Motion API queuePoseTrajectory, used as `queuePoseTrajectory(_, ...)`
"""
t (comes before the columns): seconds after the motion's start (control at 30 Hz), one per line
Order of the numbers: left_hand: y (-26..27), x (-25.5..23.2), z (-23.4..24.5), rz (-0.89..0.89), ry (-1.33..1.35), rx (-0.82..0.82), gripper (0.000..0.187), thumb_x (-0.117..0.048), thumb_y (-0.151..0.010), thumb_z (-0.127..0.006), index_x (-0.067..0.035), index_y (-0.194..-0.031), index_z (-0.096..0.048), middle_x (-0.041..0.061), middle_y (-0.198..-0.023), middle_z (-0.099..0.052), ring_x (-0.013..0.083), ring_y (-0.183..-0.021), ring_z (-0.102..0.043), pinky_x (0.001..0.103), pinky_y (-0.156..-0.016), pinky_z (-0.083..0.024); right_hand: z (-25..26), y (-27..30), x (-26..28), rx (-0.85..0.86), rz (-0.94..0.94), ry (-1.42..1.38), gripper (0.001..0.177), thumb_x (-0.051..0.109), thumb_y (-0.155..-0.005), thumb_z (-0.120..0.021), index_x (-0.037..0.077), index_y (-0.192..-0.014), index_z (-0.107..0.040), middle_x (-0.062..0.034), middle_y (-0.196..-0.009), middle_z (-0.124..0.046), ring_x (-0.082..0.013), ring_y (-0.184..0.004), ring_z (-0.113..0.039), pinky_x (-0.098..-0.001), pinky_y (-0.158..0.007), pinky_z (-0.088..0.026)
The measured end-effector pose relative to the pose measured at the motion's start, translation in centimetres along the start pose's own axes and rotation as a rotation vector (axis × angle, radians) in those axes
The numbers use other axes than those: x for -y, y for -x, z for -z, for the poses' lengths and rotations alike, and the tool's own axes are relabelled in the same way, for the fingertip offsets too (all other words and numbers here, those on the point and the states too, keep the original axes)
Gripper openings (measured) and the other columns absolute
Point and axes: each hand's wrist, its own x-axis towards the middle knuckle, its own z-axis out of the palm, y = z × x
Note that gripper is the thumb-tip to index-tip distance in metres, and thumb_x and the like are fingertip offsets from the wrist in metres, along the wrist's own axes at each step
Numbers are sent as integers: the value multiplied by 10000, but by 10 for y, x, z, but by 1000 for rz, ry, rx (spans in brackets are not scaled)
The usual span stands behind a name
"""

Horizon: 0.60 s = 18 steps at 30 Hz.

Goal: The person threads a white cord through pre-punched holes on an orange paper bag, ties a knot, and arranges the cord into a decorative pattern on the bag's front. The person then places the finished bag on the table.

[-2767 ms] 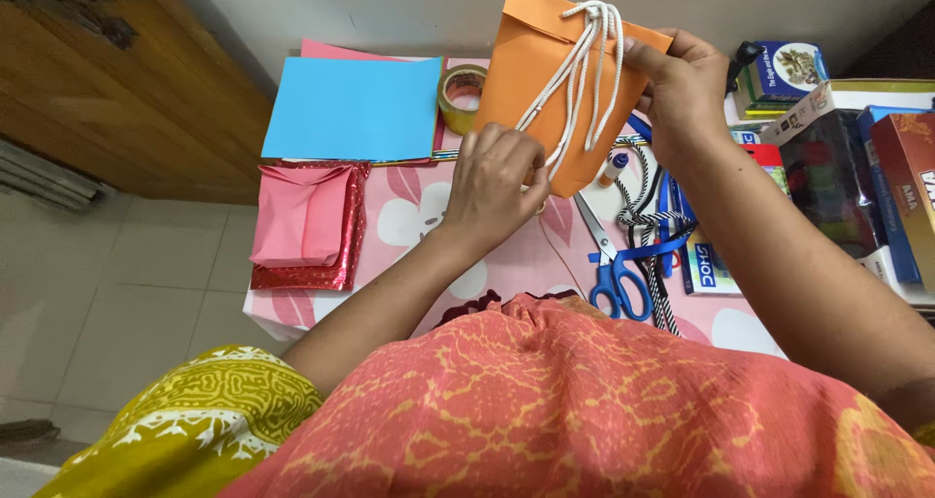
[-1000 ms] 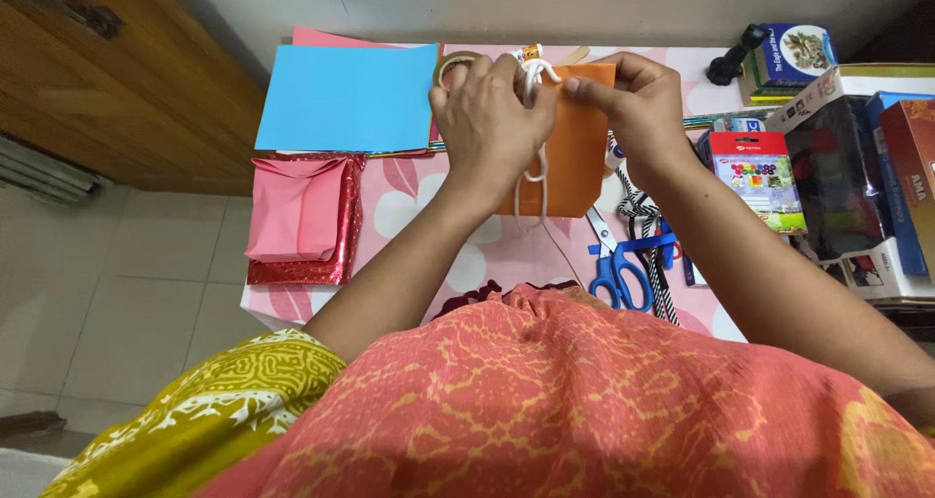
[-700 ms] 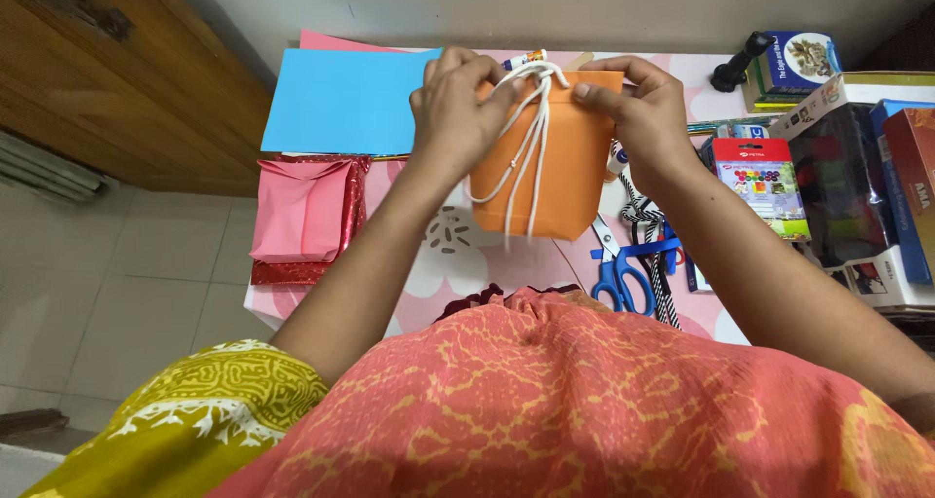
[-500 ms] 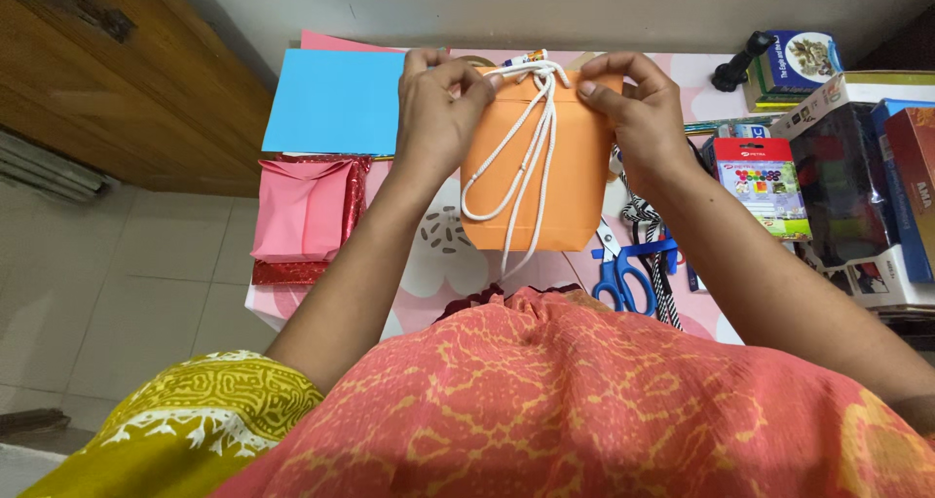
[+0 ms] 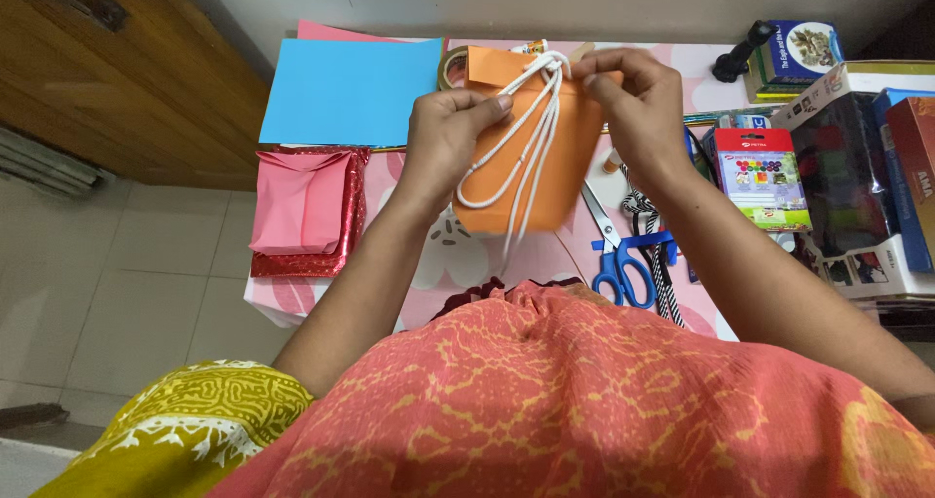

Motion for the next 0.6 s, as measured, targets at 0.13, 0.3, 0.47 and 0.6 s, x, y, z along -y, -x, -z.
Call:
queuePoseTrajectory(0.13,-1,-5,-6,-247,-311,-115,202,-221,-881,-765,-23,-871,-800,63,-741,-754,107,-653,-664,295,-614,-521,-4,3,7,-90,220,360,283,300,-972,-818,24,-974,-757,-196,-1322,-600,-325,-1275,-554,-449,-1027,-465)
queuePoseTrajectory(0.3,2,-9,-12,-468,-420,-128,208,-201,-900,-758,6,-881,-773,103,-804,-698,177,-667,-653,326,-634,-497,-13,-4,11,-124,254,402,320,318,-950,-867,16,-916,-767,-205,-1304,-608,-343,-1244,-568,-442,-1002,-472)
queuePoseTrajectory(0.47,-1,-4,-5,-490,-384,-144,195,-200,-899,-761,-7,-877,-778,65,-802,-717,154,-711,-685,311,-678,-519,-6,-14,10,-26,94,279,231,265,-904,-815,41,-952,-787,-145,-1112,-694,-239,-1030,-681,-361,-877,-520)
queuePoseTrajectory(0.6,-8,1,5,-348,-257,-104,181,-189,-893,-770,-12,-884,-804,36,-761,-708,116,-703,-628,289,-643,-495,11,-22,19,171,139,184,173,178,-932,-780,15,-989,-766,-117,-1142,-734,-212,-1023,-677,-329,-910,-528)
